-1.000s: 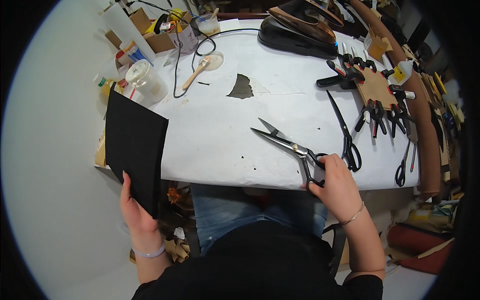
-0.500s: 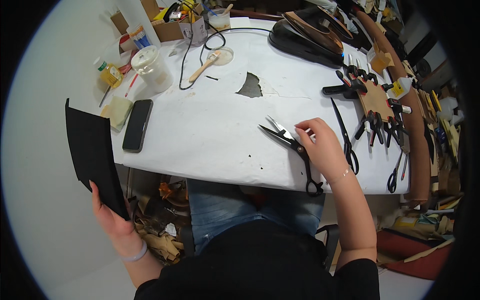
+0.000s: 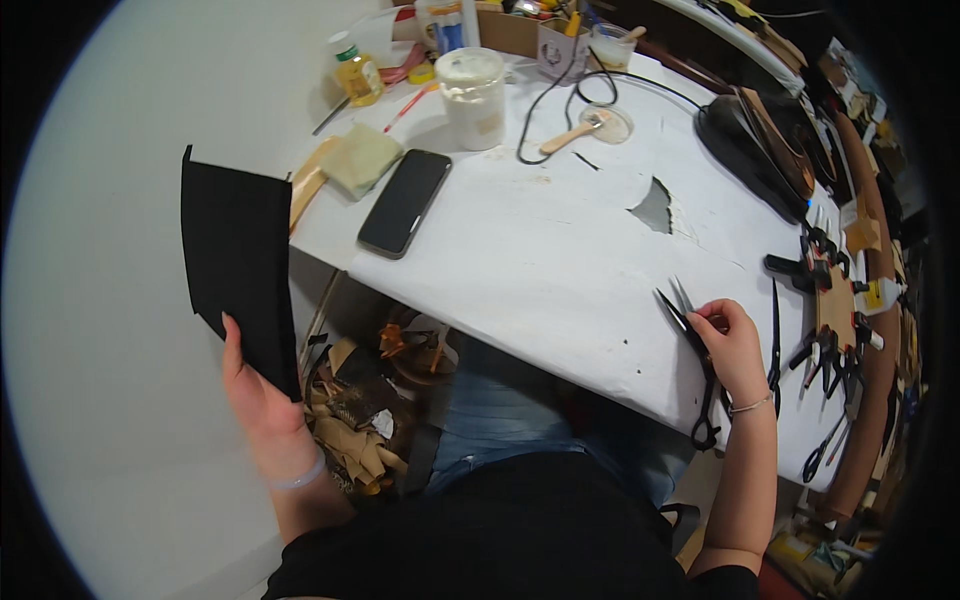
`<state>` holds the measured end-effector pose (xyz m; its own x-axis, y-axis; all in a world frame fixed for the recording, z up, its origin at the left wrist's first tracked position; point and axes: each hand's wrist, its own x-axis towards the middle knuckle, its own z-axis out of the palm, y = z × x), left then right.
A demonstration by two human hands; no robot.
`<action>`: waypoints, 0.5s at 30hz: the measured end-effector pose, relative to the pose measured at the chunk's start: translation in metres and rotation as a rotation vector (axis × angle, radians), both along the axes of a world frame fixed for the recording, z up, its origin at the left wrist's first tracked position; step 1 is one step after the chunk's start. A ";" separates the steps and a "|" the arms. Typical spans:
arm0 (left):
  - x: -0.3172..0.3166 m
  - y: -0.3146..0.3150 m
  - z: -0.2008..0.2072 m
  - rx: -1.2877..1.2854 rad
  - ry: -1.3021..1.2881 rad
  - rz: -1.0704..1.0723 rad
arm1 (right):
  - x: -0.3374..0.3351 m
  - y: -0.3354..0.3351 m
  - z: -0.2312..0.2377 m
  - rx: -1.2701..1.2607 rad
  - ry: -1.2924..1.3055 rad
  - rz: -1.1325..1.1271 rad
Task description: The person irons a black leather sheet, trims its edges with scissors, applies a liquid with a brush, and irons it again. The work is performed at a cluttered craft table with tools and materials visible.
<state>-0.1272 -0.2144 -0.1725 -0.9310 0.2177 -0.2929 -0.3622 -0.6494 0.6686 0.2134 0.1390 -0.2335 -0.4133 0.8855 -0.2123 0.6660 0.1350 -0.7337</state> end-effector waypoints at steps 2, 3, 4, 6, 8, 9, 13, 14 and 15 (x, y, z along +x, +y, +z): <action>0.000 0.002 -0.001 0.037 0.001 -0.008 | -0.001 0.000 0.004 -0.018 -0.007 -0.001; -0.004 -0.004 -0.005 0.000 0.032 -0.005 | -0.003 0.003 -0.001 -0.014 0.001 0.020; -0.006 -0.008 -0.007 -0.042 0.057 -0.030 | 0.003 0.007 -0.005 -0.007 0.000 0.026; -0.007 -0.017 -0.014 -0.119 0.103 -0.098 | 0.007 0.010 -0.011 0.014 0.020 0.085; -0.014 -0.027 -0.025 -0.107 0.096 -0.025 | 0.001 0.009 -0.003 -0.054 0.039 0.051; -0.016 -0.033 -0.029 -0.035 0.110 -0.113 | 0.002 0.011 -0.001 -0.114 0.079 0.005; -0.032 -0.049 -0.043 0.210 0.158 -0.320 | 0.007 0.017 -0.010 -0.095 0.318 -0.048; -0.030 -0.047 -0.043 0.226 0.167 -0.333 | 0.003 0.015 -0.010 -0.102 0.420 -0.055; -0.028 -0.045 -0.043 0.241 0.176 -0.344 | 0.001 0.011 -0.005 -0.109 0.446 -0.057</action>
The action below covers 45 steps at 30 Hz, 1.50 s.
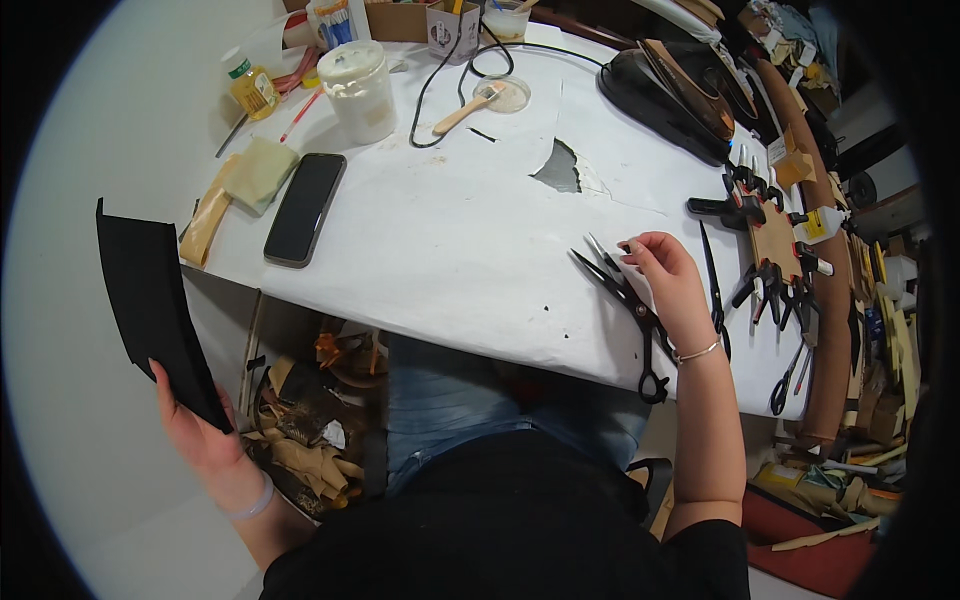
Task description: The person irons a black leather sheet, trims its edges with scissors, applies a liquid with a brush, and irons it again. The work is performed at a cluttered craft table with tools and materials visible.
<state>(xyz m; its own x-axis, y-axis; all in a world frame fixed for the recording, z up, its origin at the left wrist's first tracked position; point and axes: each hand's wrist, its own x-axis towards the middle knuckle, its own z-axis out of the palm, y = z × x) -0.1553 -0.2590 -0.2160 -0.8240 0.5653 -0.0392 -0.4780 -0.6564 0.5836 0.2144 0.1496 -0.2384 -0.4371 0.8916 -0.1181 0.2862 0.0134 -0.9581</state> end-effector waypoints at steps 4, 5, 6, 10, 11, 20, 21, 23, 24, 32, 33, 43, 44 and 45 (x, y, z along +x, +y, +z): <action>0.003 0.002 0.002 0.073 0.016 -0.095 | -0.014 -0.024 0.021 -0.041 0.103 0.076; 0.006 0.004 0.006 0.062 -0.016 -0.084 | -0.017 -0.028 0.021 -0.051 0.124 0.111; 0.011 0.006 0.011 0.052 -0.047 -0.070 | -0.021 -0.032 0.019 -0.039 0.140 0.139; 0.038 0.030 0.039 -0.186 -0.158 0.203 | -0.044 -0.055 0.014 -0.104 0.269 0.128; 0.043 0.035 0.046 -0.271 -0.174 0.292 | -0.049 -0.060 0.011 -0.075 0.275 0.157; 0.031 0.003 0.056 -0.107 -0.069 0.396 | -0.106 -0.089 0.010 -0.002 0.141 0.399; 0.030 -0.002 0.055 -0.100 -0.060 0.402 | -0.122 -0.098 0.017 -0.046 0.125 0.403; 0.030 -0.007 0.050 -0.078 -0.055 0.376 | -0.148 -0.104 0.012 0.164 0.105 0.505; 0.032 -0.009 0.049 -0.065 -0.054 0.350 | -0.157 -0.109 0.008 0.214 0.114 0.556; 0.021 -0.037 0.037 -0.084 -0.010 0.312 | -0.223 -0.197 -0.014 0.615 0.004 0.987; 0.023 -0.038 0.040 -0.099 -0.012 0.337 | -0.230 -0.208 -0.022 0.697 -0.044 0.986; 0.023 -0.046 0.039 -0.170 0.031 0.528 | -0.237 -0.215 -0.022 0.827 0.063 0.910; 0.024 -0.041 0.038 -0.183 0.023 0.530 | -0.231 -0.209 -0.018 0.815 0.049 0.889; 0.026 -0.038 0.037 -0.197 0.016 0.524 | -0.225 -0.202 -0.014 0.802 0.032 0.862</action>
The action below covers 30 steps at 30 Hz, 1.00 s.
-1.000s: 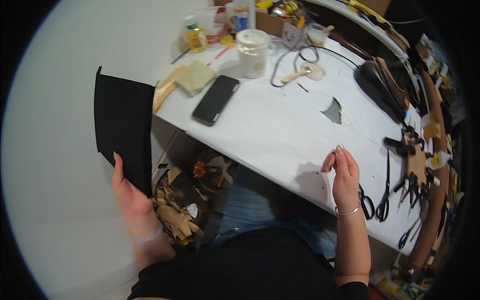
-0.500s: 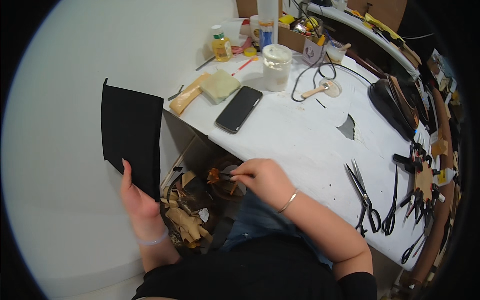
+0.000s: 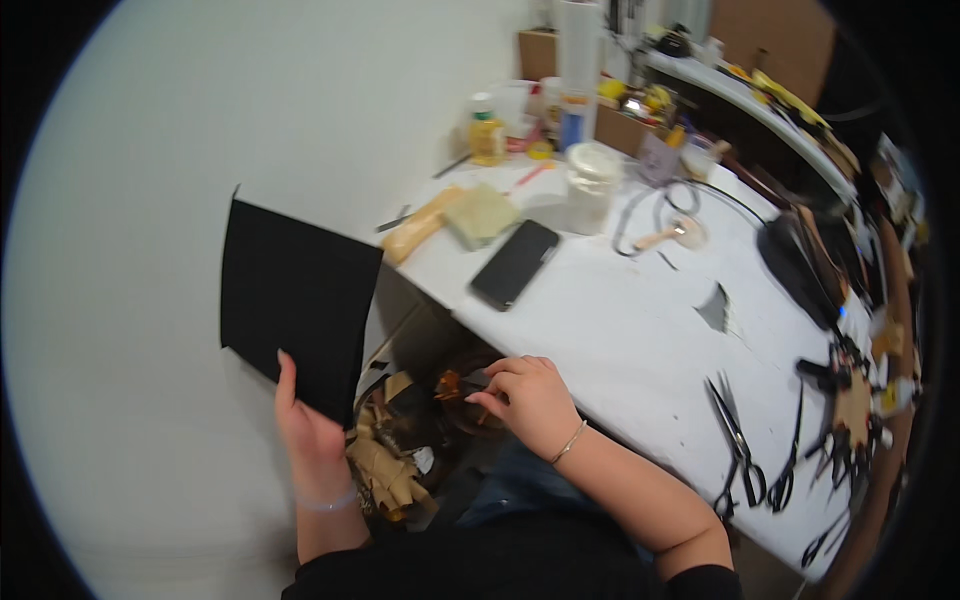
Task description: The person irons a black leather sheet, trims its edges with scissors, applies a liquid with a brush, and irons it again. The work is performed at a cluttered craft table with tools and materials visible.
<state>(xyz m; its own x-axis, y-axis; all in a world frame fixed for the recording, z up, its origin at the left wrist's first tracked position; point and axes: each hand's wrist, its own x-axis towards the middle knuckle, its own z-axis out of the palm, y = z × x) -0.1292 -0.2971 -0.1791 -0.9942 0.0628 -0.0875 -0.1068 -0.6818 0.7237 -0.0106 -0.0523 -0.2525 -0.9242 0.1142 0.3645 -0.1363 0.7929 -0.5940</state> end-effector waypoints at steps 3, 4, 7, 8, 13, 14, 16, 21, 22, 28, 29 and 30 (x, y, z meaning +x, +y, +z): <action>0.016 0.029 -0.013 -0.067 -0.025 -0.090 | 0.033 0.023 0.008 -0.119 -0.047 -0.109; 0.022 0.042 -0.018 -0.105 -0.020 -0.119 | 0.047 0.031 0.008 -0.220 0.038 -0.111; 0.042 0.077 -0.029 -0.107 0.006 -0.312 | 0.104 0.046 0.019 -0.299 0.117 -0.340; 0.045 0.088 -0.032 -0.092 -0.027 -0.380 | 0.128 0.055 0.022 -0.270 0.125 -0.444; 0.064 0.124 -0.025 0.063 -0.158 -0.736 | 0.273 0.110 0.029 -0.075 0.129 -1.028; 0.068 0.130 -0.022 0.103 -0.182 -0.810 | 0.298 0.116 0.033 -0.053 0.131 -1.164; 0.078 0.145 -0.022 0.108 -0.232 -0.823 | 0.339 0.119 0.037 0.013 0.037 -1.244; 0.104 0.173 -0.029 0.186 -0.271 -0.953 | 0.357 0.104 0.024 0.170 -0.182 -0.905; 0.110 0.175 -0.027 0.182 -0.262 -0.956 | 0.354 0.107 0.021 0.205 -0.193 -0.915; 0.133 0.178 -0.019 0.059 -0.185 -0.915 | 0.338 0.141 0.009 0.255 -0.149 -0.916; 0.137 0.178 -0.018 0.035 -0.161 -0.914 | 0.334 0.148 0.006 0.267 -0.151 -0.935; 0.140 0.178 -0.018 0.010 -0.137 -0.913 | 0.330 0.156 0.004 0.278 -0.153 -0.954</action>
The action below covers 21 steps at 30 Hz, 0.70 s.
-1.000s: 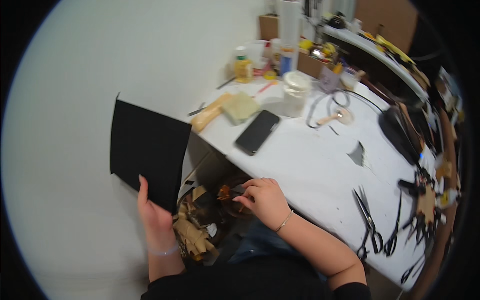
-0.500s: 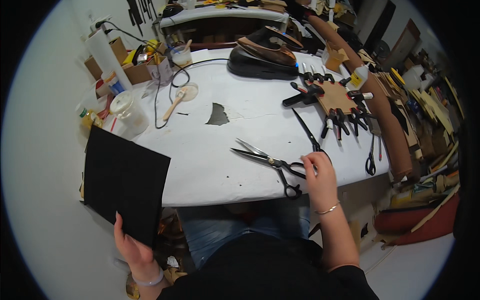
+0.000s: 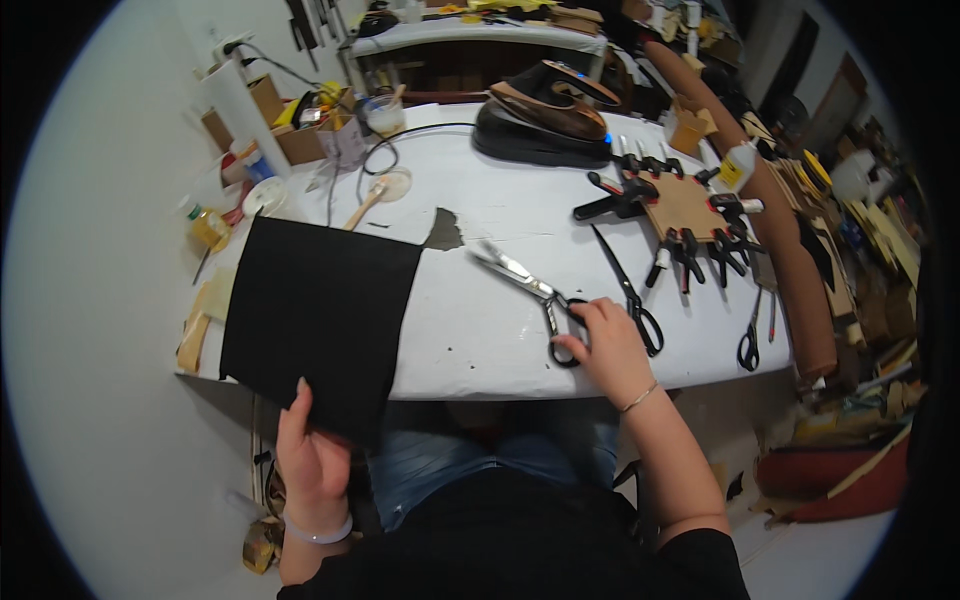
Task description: The person irons a black leather sheet, trims its edges with scissors, applies a liquid with a brush, and irons it again. The work is performed at a cluttered craft table with tools and materials visible.
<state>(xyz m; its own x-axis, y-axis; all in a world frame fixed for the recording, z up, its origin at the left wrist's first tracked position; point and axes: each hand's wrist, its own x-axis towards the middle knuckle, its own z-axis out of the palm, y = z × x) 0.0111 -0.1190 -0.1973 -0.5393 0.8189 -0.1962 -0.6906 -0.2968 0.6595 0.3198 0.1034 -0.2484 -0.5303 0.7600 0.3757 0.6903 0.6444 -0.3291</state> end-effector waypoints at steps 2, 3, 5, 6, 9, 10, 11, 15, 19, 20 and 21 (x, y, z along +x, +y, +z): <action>0.006 0.003 0.000 0.005 0.030 -0.015 | -0.011 0.015 0.002 0.022 0.013 -0.043; 0.014 0.005 0.005 0.007 0.060 -0.013 | -0.020 0.017 0.005 0.080 0.069 -0.058; 0.024 0.012 0.007 0.009 0.096 -0.001 | -0.044 0.013 0.017 0.115 0.272 -0.007; 0.029 0.015 0.007 -0.009 0.093 -0.006 | -0.059 0.000 0.024 -0.120 0.429 0.107; 0.047 0.032 -0.001 0.018 -0.002 -0.027 | -0.099 -0.059 0.039 -1.350 0.888 0.388; 0.055 0.039 -0.001 0.032 -0.020 -0.007 | -0.107 -0.076 0.055 -1.607 1.009 0.344; 0.059 0.044 -0.001 0.028 -0.034 -0.001 | -0.117 -0.088 0.049 -1.639 1.166 0.451; 0.068 0.065 -0.002 0.061 -0.036 -0.026 | -0.139 -0.112 0.032 -1.544 1.483 0.281; 0.075 0.078 -0.009 -0.003 0.024 -0.031 | -0.143 -0.097 0.029 -1.453 1.641 0.162; 0.075 0.077 -0.011 -0.060 0.023 -0.076 | -0.141 -0.091 0.036 -1.425 1.680 0.137; 0.081 0.075 -0.010 -0.073 0.051 -0.104 | -0.139 -0.085 0.046 -1.392 1.692 0.104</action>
